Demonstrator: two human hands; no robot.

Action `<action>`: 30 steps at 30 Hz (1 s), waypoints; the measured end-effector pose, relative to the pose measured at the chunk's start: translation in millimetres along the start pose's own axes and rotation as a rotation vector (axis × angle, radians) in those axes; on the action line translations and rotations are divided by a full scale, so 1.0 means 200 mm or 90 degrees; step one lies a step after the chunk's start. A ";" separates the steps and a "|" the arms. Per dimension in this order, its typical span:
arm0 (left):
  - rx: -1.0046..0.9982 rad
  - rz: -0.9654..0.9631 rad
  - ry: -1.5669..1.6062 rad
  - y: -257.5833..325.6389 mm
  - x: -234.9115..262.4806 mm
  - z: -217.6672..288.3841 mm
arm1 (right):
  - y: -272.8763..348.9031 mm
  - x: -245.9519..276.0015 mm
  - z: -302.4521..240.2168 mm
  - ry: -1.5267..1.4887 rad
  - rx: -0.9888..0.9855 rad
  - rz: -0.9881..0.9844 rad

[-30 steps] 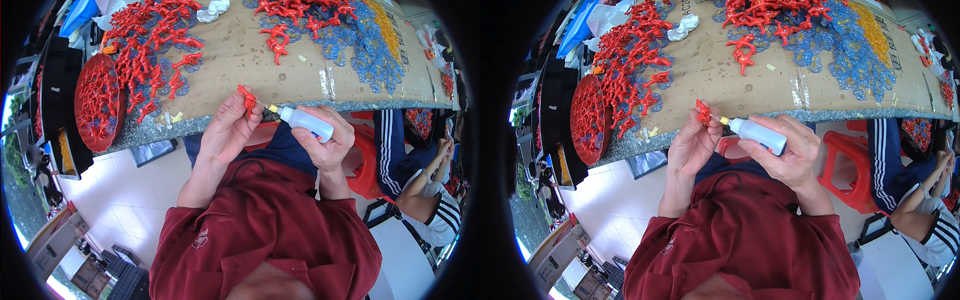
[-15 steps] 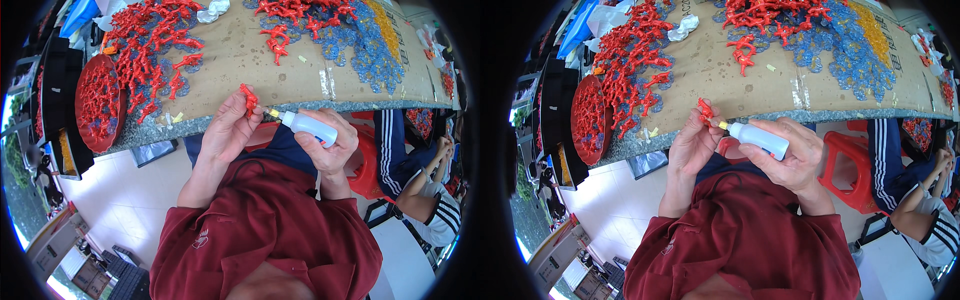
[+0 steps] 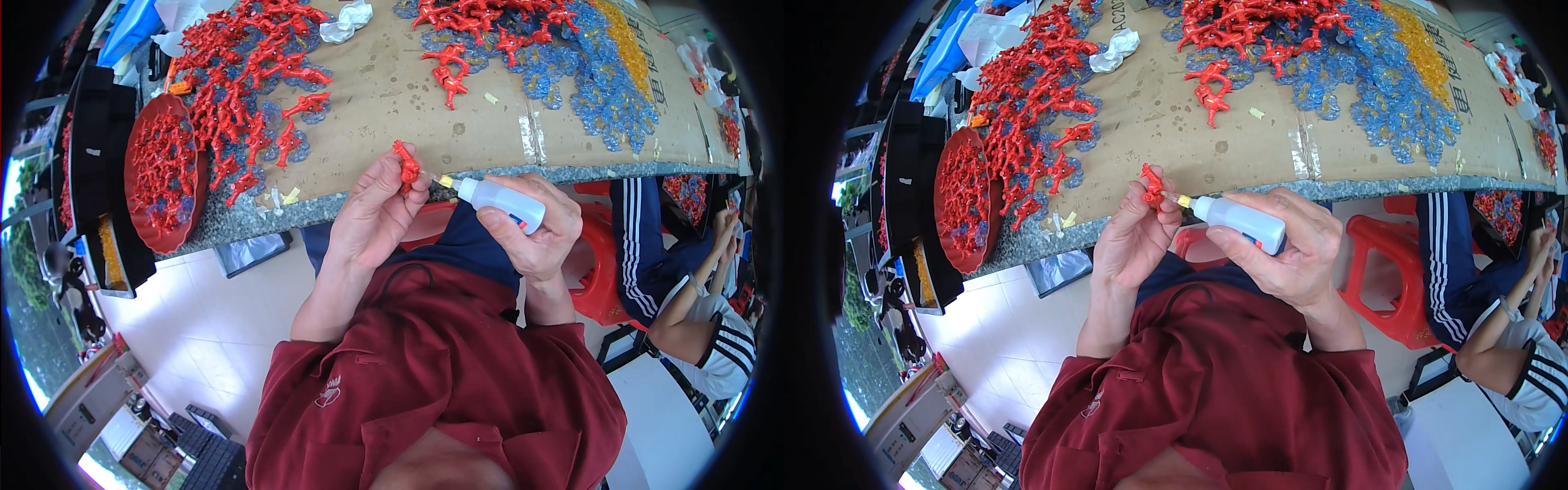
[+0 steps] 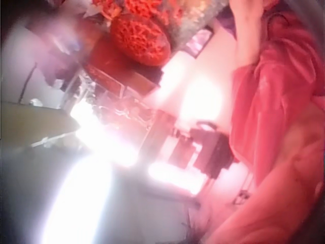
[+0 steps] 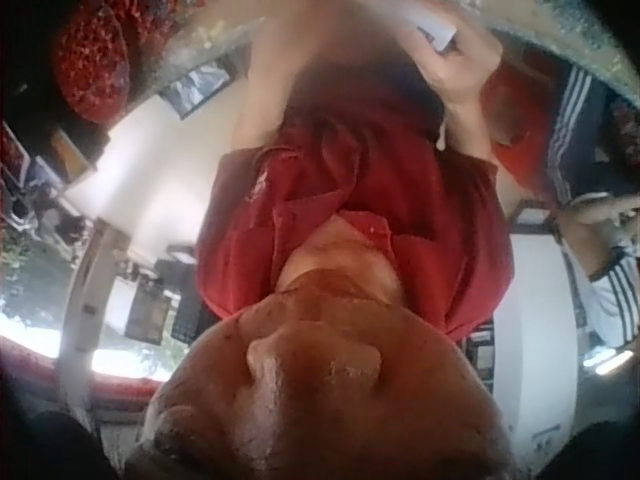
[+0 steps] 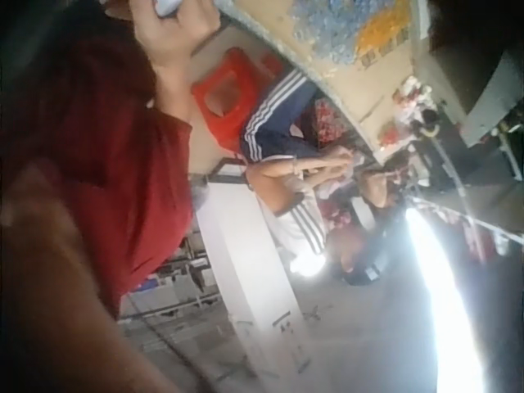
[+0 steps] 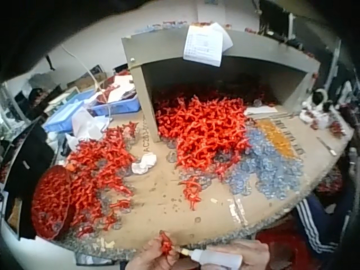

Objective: The person applies glue from a glue bottle to small red plastic toy parts and sticks them together by hand on a work table.

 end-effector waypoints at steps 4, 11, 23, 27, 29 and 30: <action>0.004 -0.035 0.019 -0.01 0.00 0.00 | 0.00 0.01 0.01 -0.031 -0.010 0.004; -0.052 -0.013 -0.070 0.03 0.02 0.04 | -0.06 -0.05 0.17 -0.231 -0.141 0.065; -0.033 0.028 -0.124 0.07 0.01 0.03 | -0.15 0.01 0.26 0.159 -0.065 0.156; -0.009 0.024 -0.124 0.06 -0.03 -0.03 | -0.14 0.25 0.31 0.484 -0.137 0.269; 0.021 0.000 -0.131 0.03 -0.04 -0.06 | -0.12 0.26 0.34 0.485 -0.155 0.237; 0.021 0.002 -0.130 0.03 -0.04 -0.06 | -0.11 0.25 0.35 0.486 -0.173 0.206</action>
Point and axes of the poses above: each hand's wrist, its own y-axis away from the middle knuckle, its own x-axis out of the back of the hand, z = x × y, the point moved 5 cm from there along -y, towards the middle knuckle, and after that the axes turned 13 degrees about -z, right-handed, at the moved point
